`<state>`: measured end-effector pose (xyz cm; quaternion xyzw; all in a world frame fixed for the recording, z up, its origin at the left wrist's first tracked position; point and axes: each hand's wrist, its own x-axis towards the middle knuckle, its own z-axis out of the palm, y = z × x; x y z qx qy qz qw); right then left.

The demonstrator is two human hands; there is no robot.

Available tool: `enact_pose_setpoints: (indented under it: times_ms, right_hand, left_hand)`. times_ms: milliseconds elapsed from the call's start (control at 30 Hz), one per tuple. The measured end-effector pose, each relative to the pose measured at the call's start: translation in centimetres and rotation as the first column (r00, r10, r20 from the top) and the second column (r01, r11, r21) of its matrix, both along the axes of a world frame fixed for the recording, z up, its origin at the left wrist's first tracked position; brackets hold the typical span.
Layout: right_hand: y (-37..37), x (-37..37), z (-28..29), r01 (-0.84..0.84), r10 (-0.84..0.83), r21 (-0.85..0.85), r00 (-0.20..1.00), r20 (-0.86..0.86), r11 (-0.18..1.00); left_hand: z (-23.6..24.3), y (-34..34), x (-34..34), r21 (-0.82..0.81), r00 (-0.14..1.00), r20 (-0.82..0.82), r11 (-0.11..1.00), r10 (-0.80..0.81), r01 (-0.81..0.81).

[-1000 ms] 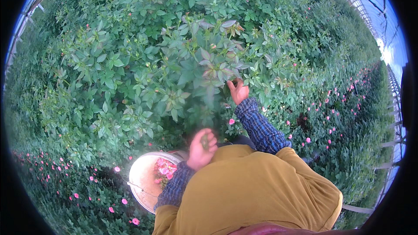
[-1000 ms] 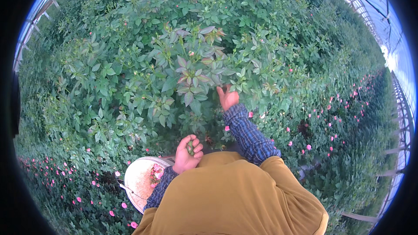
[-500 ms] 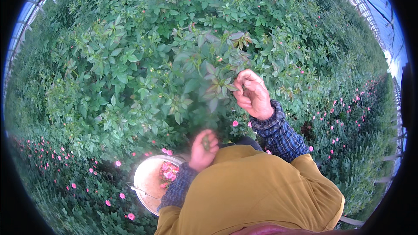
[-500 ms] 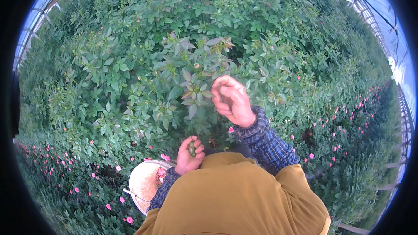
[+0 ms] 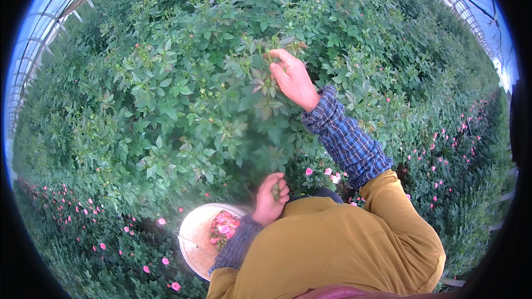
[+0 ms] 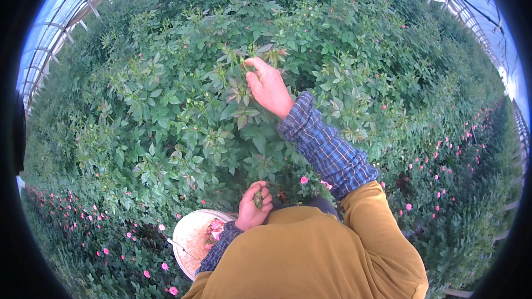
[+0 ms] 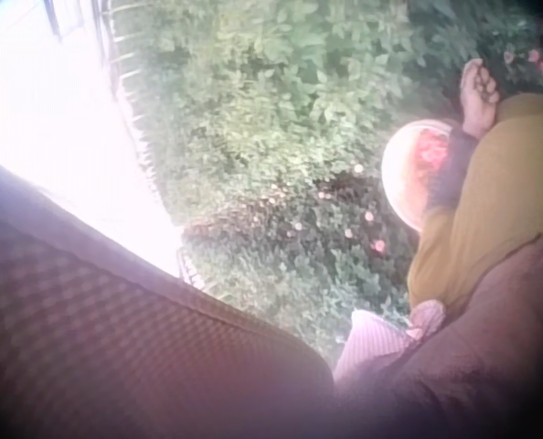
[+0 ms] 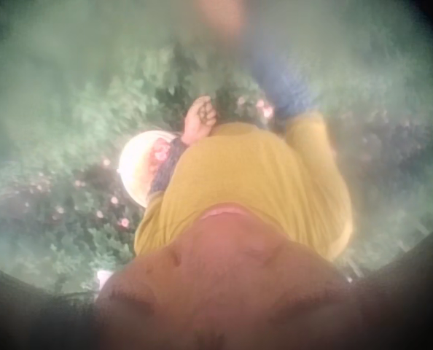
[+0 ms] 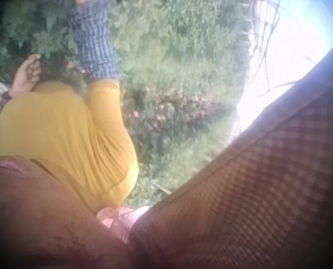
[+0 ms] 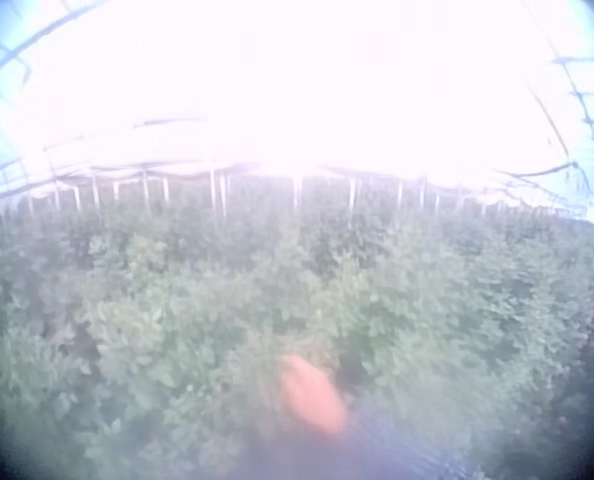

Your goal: The person picks pink rose blossoms from rose bushes in a greenhouse and places them into a white bucket held in the left hand. The person repeatedly reaches into the foliage, plucks individual blossoms, and drops them into the bucket.

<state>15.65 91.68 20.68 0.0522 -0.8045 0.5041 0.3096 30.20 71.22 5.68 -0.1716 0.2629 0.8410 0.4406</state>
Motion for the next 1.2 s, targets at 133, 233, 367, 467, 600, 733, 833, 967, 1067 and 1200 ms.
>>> enact_pose_setpoints:
  times_ms: [133, 233, 367, 467, 600, 733, 833, 967, 1067, 1200]
  right_hand:
    - [-0.5, 1.1, -0.2, -0.036, -0.040, 0.435, 0.986, 0.164, 0.900]
    - [-1.4, 3.5, -0.2, -0.033, -0.077, 0.673, 0.988, 0.133, 0.739]
    - [-3.6, 8.1, -0.5, -0.215, 0.134, 0.731, 0.977, 0.168, 0.647]
    - [-5.7, 10.6, -1.1, -0.407, 0.208, 0.699, 0.911, 0.355, 0.589]
    - [-8.2, 12.5, -2.0, -0.567, 0.393, 0.601, 0.824, 0.408, 0.564]
    - [-8.6, 12.6, -2.5, -0.544, 0.368, 0.554, 0.837, 0.404, 0.630]
    - [-8.2, 12.1, -2.1, -0.591, 0.331, 0.510, 0.792, 0.512, 0.625]
    - [-7.4, 11.9, -1.0, -0.562, 0.443, 0.174, 0.776, 0.449, 0.809]
    - [-6.2, 12.3, -0.6, -0.522, 0.533, -0.149, 0.741, 0.408, 0.840]
    - [-6.1, 12.1, -0.4, -0.390, 0.378, -0.064, 0.820, 0.430, 0.918]
  left_hand:
    - [1.1, 0.4, -1.8, -0.146, 0.975, -0.215, 0.986, 0.053, -0.085]
    - [1.4, 0.5, -2.9, -0.235, 0.922, -0.371, 0.949, 0.113, -0.211]
    - [-1.0, 0.2, -3.5, -0.303, 0.815, -0.573, 0.901, 0.088, -0.310]
    - [-4.6, -0.4, -3.5, -0.434, 0.615, -0.774, 0.832, -0.149, -0.345]
    - [-9.2, -2.0, -3.8, -0.608, 0.460, -0.779, 0.690, -0.426, -0.391]
    - [-12.1, -3.0, -4.2, -0.731, 0.462, -0.683, 0.532, -0.566, -0.428]
    - [-13.3, -3.5, -4.4, -0.772, 0.479, -0.634, 0.461, -0.607, -0.438]
    - [-14.4, -3.6, -4.1, -0.796, 0.488, -0.599, 0.406, -0.635, -0.449]
    - [-15.1, -3.6, -3.8, -0.808, 0.500, -0.581, 0.381, -0.642, -0.450]
    - [-15.8, -3.8, -3.6, -0.823, 0.517, -0.558, 0.350, -0.649, -0.448]
